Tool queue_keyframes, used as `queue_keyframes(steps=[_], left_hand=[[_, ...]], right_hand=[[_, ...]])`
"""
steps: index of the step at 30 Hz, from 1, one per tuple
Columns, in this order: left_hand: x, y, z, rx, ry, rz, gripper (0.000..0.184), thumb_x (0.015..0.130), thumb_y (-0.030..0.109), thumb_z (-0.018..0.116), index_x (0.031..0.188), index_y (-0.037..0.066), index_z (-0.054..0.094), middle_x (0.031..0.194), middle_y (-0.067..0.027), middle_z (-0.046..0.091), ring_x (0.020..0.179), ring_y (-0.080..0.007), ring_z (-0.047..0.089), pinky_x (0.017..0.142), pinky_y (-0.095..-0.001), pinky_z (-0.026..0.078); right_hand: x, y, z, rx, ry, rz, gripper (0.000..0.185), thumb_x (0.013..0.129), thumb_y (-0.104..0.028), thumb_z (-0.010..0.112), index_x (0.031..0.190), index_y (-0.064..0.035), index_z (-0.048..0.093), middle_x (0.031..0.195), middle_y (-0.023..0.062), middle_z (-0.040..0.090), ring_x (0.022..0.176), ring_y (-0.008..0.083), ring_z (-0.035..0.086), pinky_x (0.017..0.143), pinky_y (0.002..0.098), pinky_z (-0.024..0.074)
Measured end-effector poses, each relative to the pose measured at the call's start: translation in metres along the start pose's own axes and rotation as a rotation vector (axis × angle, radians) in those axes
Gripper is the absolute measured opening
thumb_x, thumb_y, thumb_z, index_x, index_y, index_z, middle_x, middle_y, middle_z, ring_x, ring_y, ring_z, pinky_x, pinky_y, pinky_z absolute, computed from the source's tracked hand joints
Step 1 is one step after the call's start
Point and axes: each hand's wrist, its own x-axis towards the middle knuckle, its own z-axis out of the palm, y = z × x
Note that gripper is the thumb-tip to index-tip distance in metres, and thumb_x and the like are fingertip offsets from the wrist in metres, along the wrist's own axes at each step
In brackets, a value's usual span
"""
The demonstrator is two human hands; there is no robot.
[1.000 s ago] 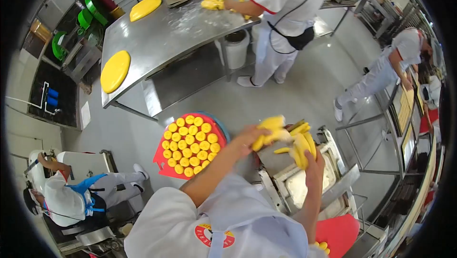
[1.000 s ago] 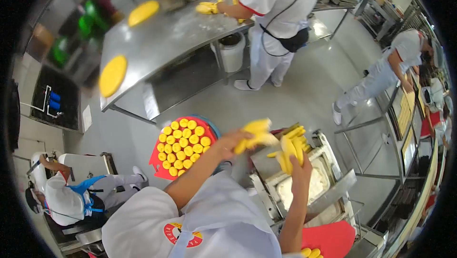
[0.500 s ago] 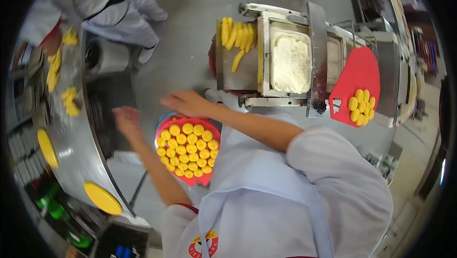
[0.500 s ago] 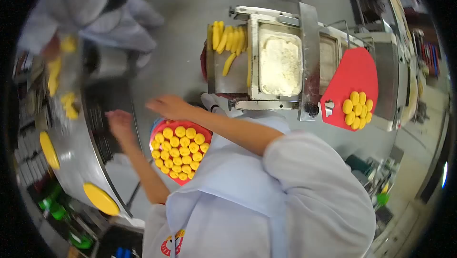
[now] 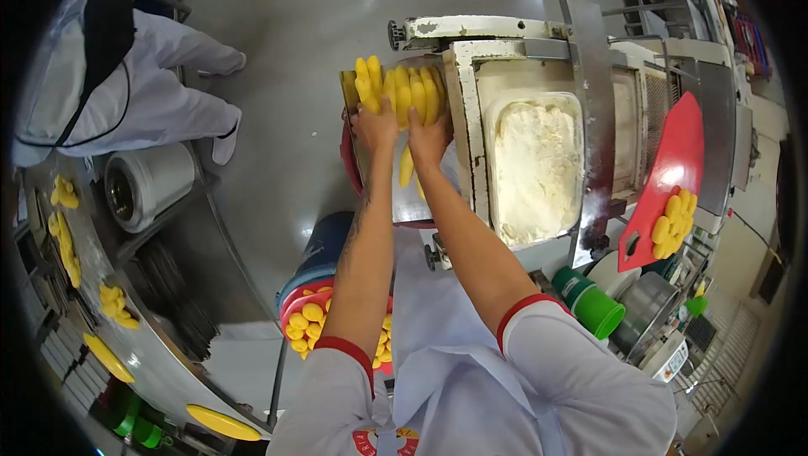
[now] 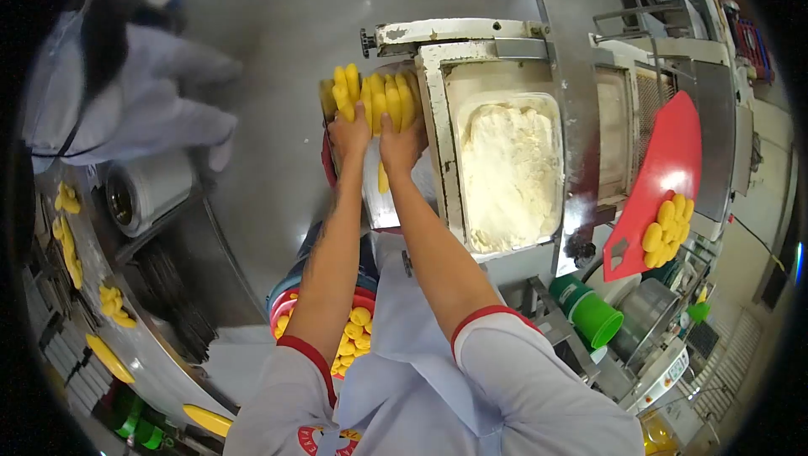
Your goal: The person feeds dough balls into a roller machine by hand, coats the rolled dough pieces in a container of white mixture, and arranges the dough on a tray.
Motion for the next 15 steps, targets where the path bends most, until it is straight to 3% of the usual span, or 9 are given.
queue_keyframes(steps=[2,3,5,7,10,11,13,14,15], left_hand=[[0.009,0.017,-0.03,-0.243,-0.356,-0.22,0.08,0.087,0.049,0.063,0.135,-0.012,0.047,0.134,-0.0347,0.053,0.122,-0.0406,0.056,0.101,-0.0464,0.045],[0.016,0.015,-0.028,-0.304,-0.407,-0.286,0.086,0.082,0.055,0.066,0.138,-0.008,0.046,0.13,-0.0333,0.056,0.123,-0.0398,0.056,0.1,-0.0467,0.046],[0.015,0.018,-0.016,0.061,-0.217,-0.173,0.068,0.083,0.047,0.07,0.124,-0.007,0.059,0.118,-0.0246,0.065,0.108,-0.0353,0.064,0.094,-0.0419,0.049],[0.0,0.045,-0.026,0.296,-0.023,-0.12,0.064,0.08,0.035,0.077,0.122,-0.009,0.059,0.111,-0.0174,0.069,0.099,-0.0299,0.068,0.087,-0.0368,0.053],[0.012,0.02,-0.021,-0.189,-0.163,-0.022,0.07,0.078,0.039,0.079,0.126,-0.005,0.056,0.103,-0.018,0.069,0.092,-0.0314,0.069,0.08,-0.042,0.054],[0.014,0.016,-0.021,-0.396,-0.286,-0.135,0.065,0.079,0.036,0.079,0.125,-0.004,0.057,0.103,-0.0165,0.069,0.091,-0.0292,0.069,0.077,-0.0402,0.055],[0.012,0.019,-0.033,-0.803,-0.526,-0.366,0.057,0.082,0.032,0.079,0.123,-0.001,0.059,0.103,-0.0137,0.069,0.088,-0.0247,0.069,0.072,-0.0365,0.055],[0.011,0.022,-0.038,-0.85,-0.555,-0.381,0.053,0.083,0.031,0.078,0.122,0.0,0.06,0.102,-0.0126,0.069,0.088,-0.0232,0.069,0.07,-0.0354,0.054],[0.005,0.029,-0.046,-0.901,-0.582,-0.401,0.05,0.085,0.03,0.077,0.121,0.0,0.061,0.102,-0.0116,0.069,0.087,-0.0218,0.069,0.069,-0.0343,0.054]], right_hand=[[0.012,0.002,-0.001,0.167,-0.079,0.08,0.083,0.076,-0.036,0.08,0.138,0.0065,0.045,0.138,0.0294,0.05,0.128,0.0417,0.049,0.11,0.046,0.0359],[0.017,0.005,-0.004,0.249,-0.115,0.117,0.086,0.072,-0.037,0.084,0.136,0.007,0.046,0.134,0.0287,0.054,0.125,0.0401,0.053,0.108,0.0454,0.0377],[0.022,0.003,-0.003,0.162,-0.09,0.17,0.085,0.07,-0.036,0.085,0.133,0.0068,0.048,0.129,0.027,0.058,0.119,0.039,0.057,0.104,0.0441,0.0414],[0.025,0.001,0.0,0.217,-0.153,0.151,0.081,0.069,-0.035,0.087,0.129,0.0064,0.05,0.123,0.025,0.062,0.112,0.0386,0.062,0.098,0.0413,0.0467],[0.018,-0.001,0.001,0.211,-0.193,0.162,0.078,0.068,-0.031,0.087,0.126,0.0061,0.052,0.12,0.0242,0.063,0.108,0.0385,0.063,0.094,0.0406,0.0488],[0.016,-0.002,0.002,0.232,-0.218,0.239,0.068,0.073,-0.024,0.085,0.126,0.0046,0.053,0.119,0.0206,0.064,0.108,0.0335,0.064,0.092,0.039,0.05],[0.022,0.006,0.005,0.694,-0.245,0.319,0.064,0.075,-0.022,0.084,0.125,0.0053,0.053,0.118,0.0182,0.065,0.107,0.0313,0.064,0.092,0.038,0.0501],[0.024,0.011,0.005,0.921,-0.256,0.354,0.063,0.076,-0.021,0.083,0.124,0.0057,0.053,0.117,0.017,0.066,0.107,0.0301,0.064,0.092,0.0376,0.0502],[0.023,0.007,-0.004,0.923,-0.386,0.496,0.055,0.079,-0.016,0.081,0.123,0.0046,0.055,0.116,0.0131,0.065,0.103,0.0234,0.064,0.091,0.035,0.0506]])
